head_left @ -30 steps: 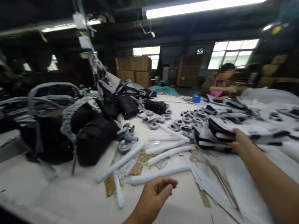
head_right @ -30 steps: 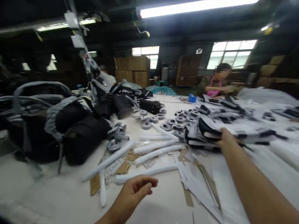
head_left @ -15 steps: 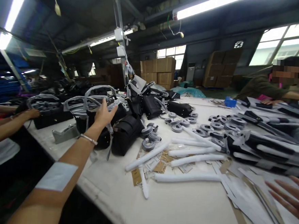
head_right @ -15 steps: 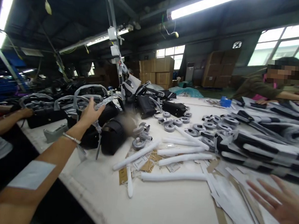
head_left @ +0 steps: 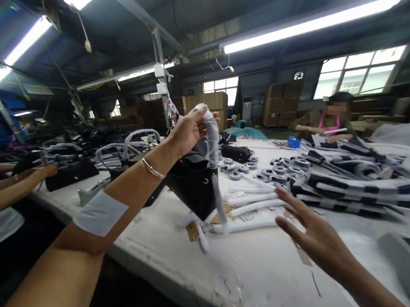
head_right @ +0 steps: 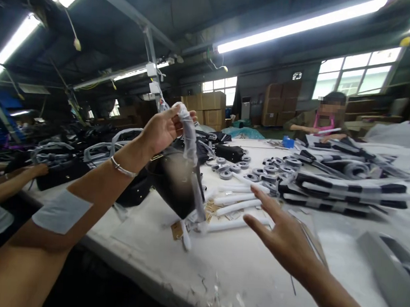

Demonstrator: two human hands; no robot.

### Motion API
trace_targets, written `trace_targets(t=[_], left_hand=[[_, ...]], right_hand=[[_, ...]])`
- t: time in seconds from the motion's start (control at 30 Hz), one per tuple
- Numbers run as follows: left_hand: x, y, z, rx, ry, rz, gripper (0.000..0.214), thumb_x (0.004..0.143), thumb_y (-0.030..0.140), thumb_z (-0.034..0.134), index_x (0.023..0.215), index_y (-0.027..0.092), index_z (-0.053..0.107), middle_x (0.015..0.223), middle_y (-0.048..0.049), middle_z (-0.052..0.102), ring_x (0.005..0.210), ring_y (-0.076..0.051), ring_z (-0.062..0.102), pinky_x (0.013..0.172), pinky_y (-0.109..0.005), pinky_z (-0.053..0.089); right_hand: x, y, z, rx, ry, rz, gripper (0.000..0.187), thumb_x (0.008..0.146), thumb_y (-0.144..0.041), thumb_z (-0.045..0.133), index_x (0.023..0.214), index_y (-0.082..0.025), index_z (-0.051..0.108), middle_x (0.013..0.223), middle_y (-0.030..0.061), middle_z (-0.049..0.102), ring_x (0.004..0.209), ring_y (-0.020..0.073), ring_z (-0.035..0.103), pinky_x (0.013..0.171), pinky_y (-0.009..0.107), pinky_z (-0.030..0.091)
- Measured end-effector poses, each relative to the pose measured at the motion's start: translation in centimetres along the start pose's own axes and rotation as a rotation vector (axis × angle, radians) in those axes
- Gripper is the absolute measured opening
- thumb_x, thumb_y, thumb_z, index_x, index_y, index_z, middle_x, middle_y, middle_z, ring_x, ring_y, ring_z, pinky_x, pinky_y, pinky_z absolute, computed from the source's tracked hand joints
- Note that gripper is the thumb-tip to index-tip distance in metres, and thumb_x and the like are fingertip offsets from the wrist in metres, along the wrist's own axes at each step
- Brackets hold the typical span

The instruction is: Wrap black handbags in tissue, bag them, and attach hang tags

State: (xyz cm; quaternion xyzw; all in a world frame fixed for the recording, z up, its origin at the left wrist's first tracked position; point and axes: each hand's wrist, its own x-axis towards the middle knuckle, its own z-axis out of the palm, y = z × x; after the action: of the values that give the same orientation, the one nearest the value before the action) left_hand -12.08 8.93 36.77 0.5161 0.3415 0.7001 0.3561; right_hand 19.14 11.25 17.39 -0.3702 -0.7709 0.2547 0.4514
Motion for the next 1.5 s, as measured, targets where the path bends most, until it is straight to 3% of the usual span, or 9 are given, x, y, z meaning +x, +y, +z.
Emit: trace_targets(t=[0.17,0.43,0.6,0.7,0.8,0.9,1.0,1.3,1.5], left_hand=[[-6.8,-0.5,7.2,-0.045,-0.160,-0.029,0.022,0.097,0.027,0.048,0.097,0.011,0.063,0.100,-0.0069,0.072,0.115,-0.025,0.064,0.099,-0.042,0.050],[-14.5,-4.6,11.5,0.264,-0.650,-0.159,0.029,0.089,0.044,0.063,0.095,0.018,0.073,0.098,-0.0085,0.075,0.096,-0.026,0.071,0.075,-0.032,0.060],[-15.0,-4.6,11.1,0.695,-0.510,0.193,0.038,0.093,0.045,0.057,0.071,0.017,0.069,0.059,-0.0020,0.066,0.052,-0.013,0.060,0.050,-0.022,0.047],[-14.2,-5.1,11.1,0.749,-0.233,0.480,0.031,0.091,0.047,0.062,0.101,0.019,0.071,0.099,-0.0064,0.073,0.084,-0.017,0.067,0.069,-0.024,0.051],[-13.7,-5.4,11.5,0.644,-0.402,0.258,0.049,0.092,0.059,0.053,0.116,0.019,0.068,0.120,-0.0113,0.069,0.105,-0.023,0.065,0.082,-0.031,0.053],[-14.0,-5.2,11.7,0.393,-0.742,-0.259,0.056,0.092,0.064,0.048,0.111,0.016,0.069,0.095,-0.0107,0.072,0.076,-0.018,0.068,0.068,-0.029,0.054],[-14.5,-4.8,10.9,0.250,-0.828,-0.502,0.044,0.089,0.052,0.063,0.119,0.020,0.066,0.081,-0.0021,0.066,0.056,-0.007,0.057,0.054,-0.018,0.045],[-16.8,-4.8,5.2,0.236,-0.781,-0.464,0.038,0.087,0.044,0.069,0.112,0.016,0.071,0.087,-0.0061,0.069,0.073,-0.012,0.059,0.068,-0.022,0.046],[-19.8,-9.7,4.4,0.185,-0.607,-0.277,0.068,0.077,0.042,0.080,0.138,0.023,0.057,0.097,-0.0066,0.074,0.093,-0.021,0.066,0.086,-0.031,0.047]], right_hand=[[-0.8,-3.8,0.2,-0.050,0.012,-0.095,0.103,0.073,-0.060,0.072,0.158,-0.030,0.021,0.154,0.0076,0.043,0.139,0.0374,0.041,0.112,0.053,0.034],[-4.4,0.8,-2.8,-0.173,0.006,0.041,0.029,0.089,-0.043,0.051,0.081,-0.024,0.072,0.091,0.0047,0.076,0.087,0.0265,0.070,0.080,0.036,0.051],[-6.5,3.6,-4.4,-0.107,0.089,0.108,0.039,0.095,-0.048,0.043,0.084,-0.025,0.072,0.100,0.0043,0.075,0.097,0.0257,0.069,0.087,0.035,0.048],[-6.7,3.6,-4.5,-0.090,0.115,0.115,0.037,0.095,-0.051,0.044,0.088,-0.026,0.072,0.098,0.0040,0.076,0.099,0.0263,0.069,0.088,0.035,0.047],[-6.4,3.5,-4.6,-0.098,0.132,0.105,0.039,0.096,-0.050,0.044,0.087,-0.026,0.073,0.100,0.0042,0.076,0.101,0.0272,0.068,0.089,0.036,0.048],[-6.3,3.7,-4.9,-0.126,0.156,0.132,0.040,0.096,-0.049,0.043,0.084,-0.026,0.074,0.087,0.0043,0.077,0.090,0.0273,0.070,0.084,0.036,0.050],[-6.5,3.9,-5.6,-0.164,0.177,0.160,0.041,0.095,-0.046,0.043,0.075,-0.026,0.072,0.082,0.0042,0.076,0.081,0.0263,0.070,0.075,0.035,0.050],[-7.2,3.6,-6.6,0.073,0.271,0.156,0.036,0.084,-0.035,0.053,0.116,-0.023,0.064,0.086,0.0037,0.076,0.085,0.0253,0.071,0.080,0.036,0.052],[-6.6,3.4,-5.4,0.385,0.365,0.278,0.039,0.084,-0.045,0.060,0.114,-0.020,0.063,0.084,0.0062,0.074,0.078,0.0238,0.072,0.074,0.035,0.056]])
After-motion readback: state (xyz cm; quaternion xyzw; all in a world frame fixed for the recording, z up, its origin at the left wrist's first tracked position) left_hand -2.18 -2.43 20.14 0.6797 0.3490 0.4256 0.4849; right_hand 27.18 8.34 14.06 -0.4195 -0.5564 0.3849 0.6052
